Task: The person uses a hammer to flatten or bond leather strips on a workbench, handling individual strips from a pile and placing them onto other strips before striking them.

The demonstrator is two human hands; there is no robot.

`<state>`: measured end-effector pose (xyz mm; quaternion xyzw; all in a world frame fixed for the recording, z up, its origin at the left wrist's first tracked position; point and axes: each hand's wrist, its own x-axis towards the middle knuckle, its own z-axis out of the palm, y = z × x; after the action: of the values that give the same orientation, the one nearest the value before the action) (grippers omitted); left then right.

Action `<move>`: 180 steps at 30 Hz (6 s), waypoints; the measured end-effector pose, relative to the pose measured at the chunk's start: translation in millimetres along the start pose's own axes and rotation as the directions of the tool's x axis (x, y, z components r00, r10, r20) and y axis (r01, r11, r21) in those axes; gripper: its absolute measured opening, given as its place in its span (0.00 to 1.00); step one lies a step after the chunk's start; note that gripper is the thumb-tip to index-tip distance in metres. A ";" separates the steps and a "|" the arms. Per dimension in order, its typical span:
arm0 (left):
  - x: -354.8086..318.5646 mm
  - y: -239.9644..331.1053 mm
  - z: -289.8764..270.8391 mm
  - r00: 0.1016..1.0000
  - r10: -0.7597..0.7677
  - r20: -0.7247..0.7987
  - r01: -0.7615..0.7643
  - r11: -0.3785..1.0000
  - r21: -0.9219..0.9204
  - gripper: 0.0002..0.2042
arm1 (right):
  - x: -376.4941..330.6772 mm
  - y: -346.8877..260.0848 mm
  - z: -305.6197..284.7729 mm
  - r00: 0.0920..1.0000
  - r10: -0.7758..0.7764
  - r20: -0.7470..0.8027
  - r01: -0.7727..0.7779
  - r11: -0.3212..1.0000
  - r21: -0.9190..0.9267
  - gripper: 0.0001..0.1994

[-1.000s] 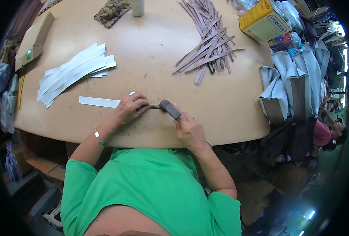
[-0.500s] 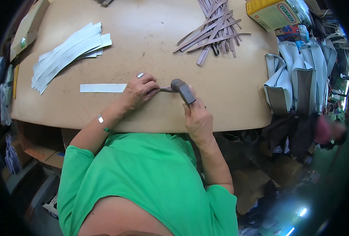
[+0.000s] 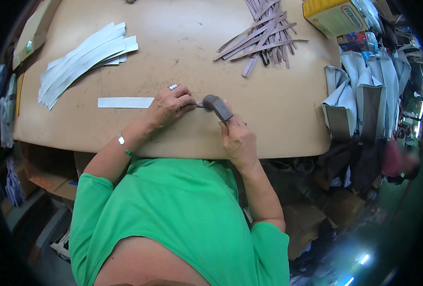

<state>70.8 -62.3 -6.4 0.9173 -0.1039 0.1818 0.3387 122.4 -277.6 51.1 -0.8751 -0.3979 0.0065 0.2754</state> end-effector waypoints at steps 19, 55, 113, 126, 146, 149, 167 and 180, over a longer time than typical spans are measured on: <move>-9.8 -6.7 -16.3 1.000 0.010 0.007 -0.010 1.000 0.013 0.05 | 6.7 -10.4 0.6 0.997 -0.009 0.078 0.008 1.000 0.010 0.30; -27.0 -23.2 -34.8 0.999 0.041 -0.018 -0.040 0.998 0.038 0.06 | 24.7 -27.9 9.1 0.987 -0.106 0.123 0.100 0.993 0.060 0.29; -30.8 -32.2 -51.1 0.997 0.054 0.060 -0.051 0.997 -0.050 0.04 | 24.2 -26.7 2.0 0.971 -0.110 0.211 0.095 0.992 0.078 0.28; -31.1 -33.2 -45.8 0.997 0.068 0.035 -0.066 0.995 -0.071 0.05 | 22.6 -25.4 16.2 0.960 -0.192 0.205 0.185 0.981 0.053 0.29; -35.5 -22.5 -34.4 0.986 0.045 0.158 -0.051 0.998 0.034 0.06 | 5.9 -21.2 -2.2 0.963 -0.060 0.263 0.059 0.998 0.014 0.25; -34.2 -16.5 -41.0 0.972 0.107 0.207 -0.148 0.970 0.192 0.07 | 6.0 -17.4 -2.7 0.962 -0.056 0.269 0.058 0.998 0.002 0.26; -37.3 -16.7 -34.6 0.998 -0.060 0.029 0.063 0.993 -0.100 0.05 | 2.4 -10.6 4.9 0.977 -0.126 0.171 0.112 0.990 0.090 0.31; -32.8 -16.1 -38.2 0.999 0.008 0.053 -0.007 1.000 -0.015 0.06 | 16.4 -27.9 -1.3 0.973 -0.109 0.205 0.091 0.991 0.097 0.28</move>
<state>35.9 -22.8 -2.1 0.9188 -0.1178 0.1578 0.3421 114.6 -251.9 69.1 -0.8356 -0.4675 0.1020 0.2697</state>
